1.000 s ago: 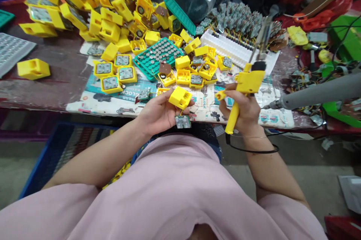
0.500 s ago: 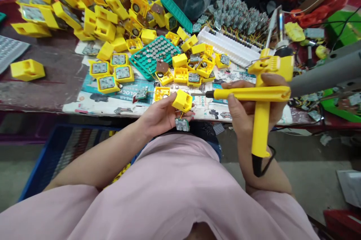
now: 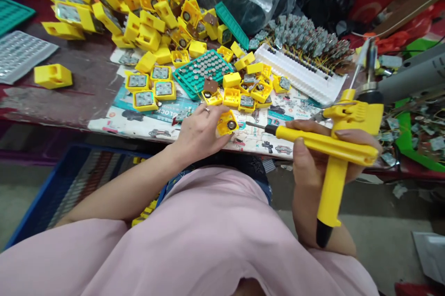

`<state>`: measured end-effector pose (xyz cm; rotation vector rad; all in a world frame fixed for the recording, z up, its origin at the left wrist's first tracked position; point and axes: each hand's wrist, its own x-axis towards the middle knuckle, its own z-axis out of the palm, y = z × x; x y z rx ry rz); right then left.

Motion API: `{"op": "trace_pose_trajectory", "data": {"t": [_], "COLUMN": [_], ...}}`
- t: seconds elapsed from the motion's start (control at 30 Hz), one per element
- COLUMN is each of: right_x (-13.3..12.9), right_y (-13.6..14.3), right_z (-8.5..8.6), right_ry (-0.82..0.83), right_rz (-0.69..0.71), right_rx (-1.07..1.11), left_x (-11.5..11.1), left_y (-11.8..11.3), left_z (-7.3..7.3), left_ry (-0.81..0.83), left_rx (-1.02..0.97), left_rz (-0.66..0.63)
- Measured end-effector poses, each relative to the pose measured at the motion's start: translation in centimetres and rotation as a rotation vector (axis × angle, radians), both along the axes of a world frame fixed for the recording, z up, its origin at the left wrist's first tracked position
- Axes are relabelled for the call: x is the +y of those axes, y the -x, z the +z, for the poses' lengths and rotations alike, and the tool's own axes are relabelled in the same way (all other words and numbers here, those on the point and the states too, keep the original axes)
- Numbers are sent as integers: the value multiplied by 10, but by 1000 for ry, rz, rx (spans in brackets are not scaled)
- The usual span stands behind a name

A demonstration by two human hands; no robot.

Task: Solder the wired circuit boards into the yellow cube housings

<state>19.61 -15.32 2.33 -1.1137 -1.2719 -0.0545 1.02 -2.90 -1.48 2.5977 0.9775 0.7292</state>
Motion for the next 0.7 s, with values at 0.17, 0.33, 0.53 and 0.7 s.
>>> {"op": "trace_pose_trajectory", "data": {"t": [0.17, 0.33, 0.53, 0.7], "right_x": [2, 5, 11, 10], "right_y": [2, 4, 5, 4], "right_z": [-17, -26, -23, -21], "right_ry": [89, 113, 89, 121], "right_rz": [138, 222, 241, 238], "right_rx": [-79, -150, -198, -192], "left_x": [-9, -13, -12, -13], "left_y": [-10, -16, -17, -19], "left_z": [-2, 0, 1, 5], "left_ry": [-142, -170, -191, -169], "left_rx": [274, 330, 349, 367], "left_rz": [-54, -70, -87, -93]}}
